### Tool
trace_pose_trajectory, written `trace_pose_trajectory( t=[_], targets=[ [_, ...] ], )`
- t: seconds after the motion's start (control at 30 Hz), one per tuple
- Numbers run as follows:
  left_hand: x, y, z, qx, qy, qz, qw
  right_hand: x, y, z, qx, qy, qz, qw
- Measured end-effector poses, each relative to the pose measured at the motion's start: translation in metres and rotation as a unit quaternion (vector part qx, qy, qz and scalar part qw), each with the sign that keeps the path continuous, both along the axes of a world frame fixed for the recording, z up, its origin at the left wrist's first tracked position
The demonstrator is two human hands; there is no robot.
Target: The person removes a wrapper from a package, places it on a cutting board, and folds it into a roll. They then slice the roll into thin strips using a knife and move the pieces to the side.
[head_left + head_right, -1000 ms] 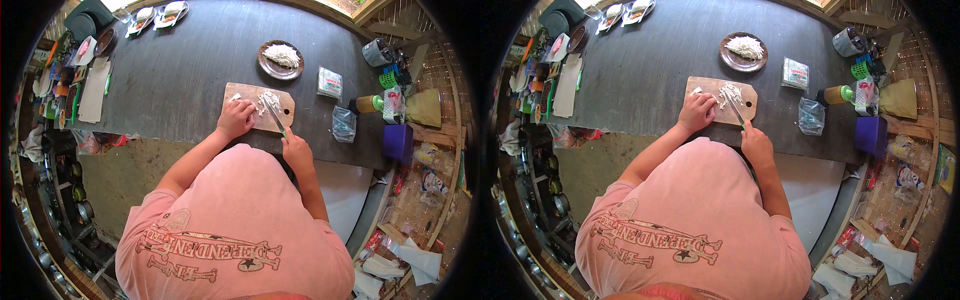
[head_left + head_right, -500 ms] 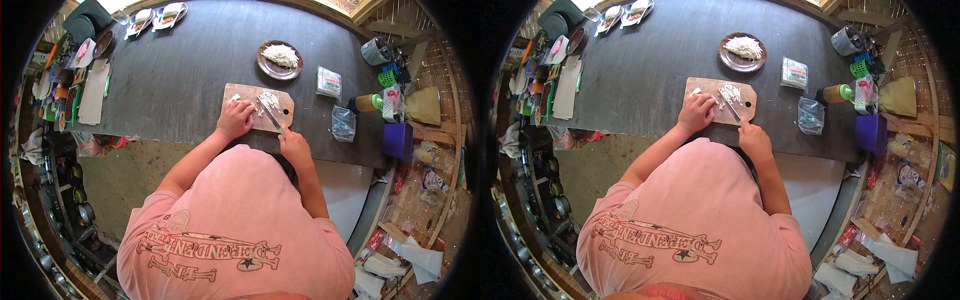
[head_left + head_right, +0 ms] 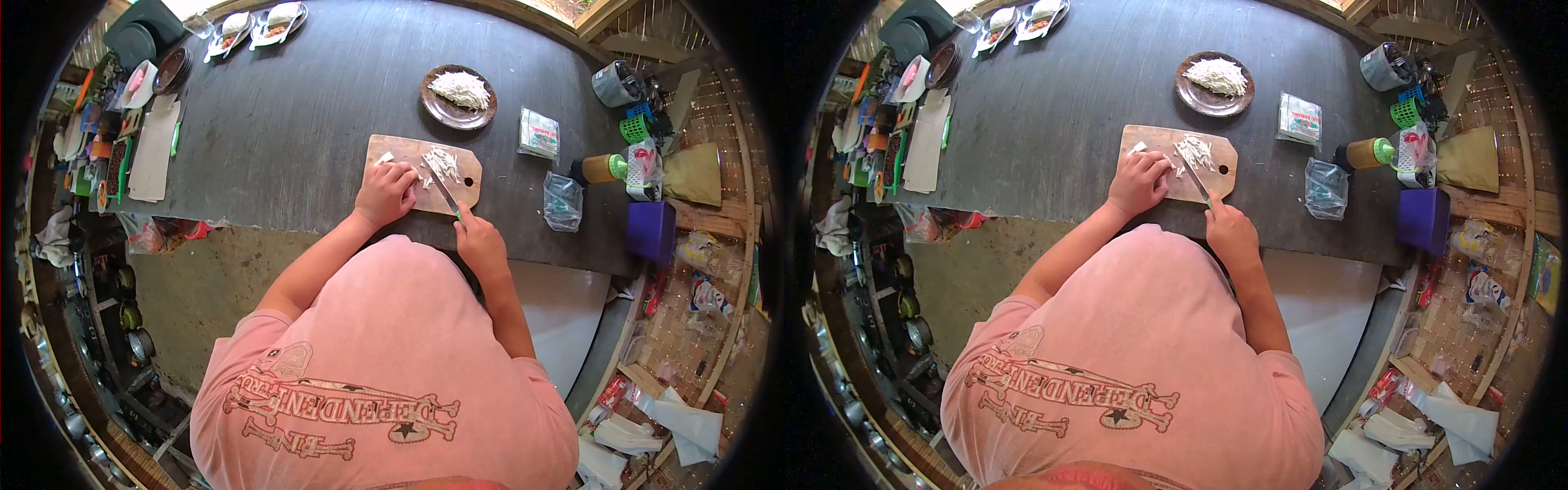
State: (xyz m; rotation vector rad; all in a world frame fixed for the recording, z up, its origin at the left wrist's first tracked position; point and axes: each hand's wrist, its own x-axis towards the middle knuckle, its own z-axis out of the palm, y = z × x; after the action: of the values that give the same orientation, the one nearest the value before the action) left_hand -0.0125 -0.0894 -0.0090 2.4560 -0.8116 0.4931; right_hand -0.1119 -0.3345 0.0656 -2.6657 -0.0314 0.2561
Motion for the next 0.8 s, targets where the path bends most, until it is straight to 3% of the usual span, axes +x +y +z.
trace_pose_trajectory(
  t=[0.37,0.8],
  targets=[
    [0.0,0.0,0.0,0.003,0.005,0.004,1.0,-0.009,-0.016,-0.008,0.028,-0.017,0.006,0.999],
    [0.001,0.0,-0.004,0.0,0.006,0.0,1.0,-0.033,-0.004,-0.001,-0.011,0.075,-0.01,0.997]
  ],
)
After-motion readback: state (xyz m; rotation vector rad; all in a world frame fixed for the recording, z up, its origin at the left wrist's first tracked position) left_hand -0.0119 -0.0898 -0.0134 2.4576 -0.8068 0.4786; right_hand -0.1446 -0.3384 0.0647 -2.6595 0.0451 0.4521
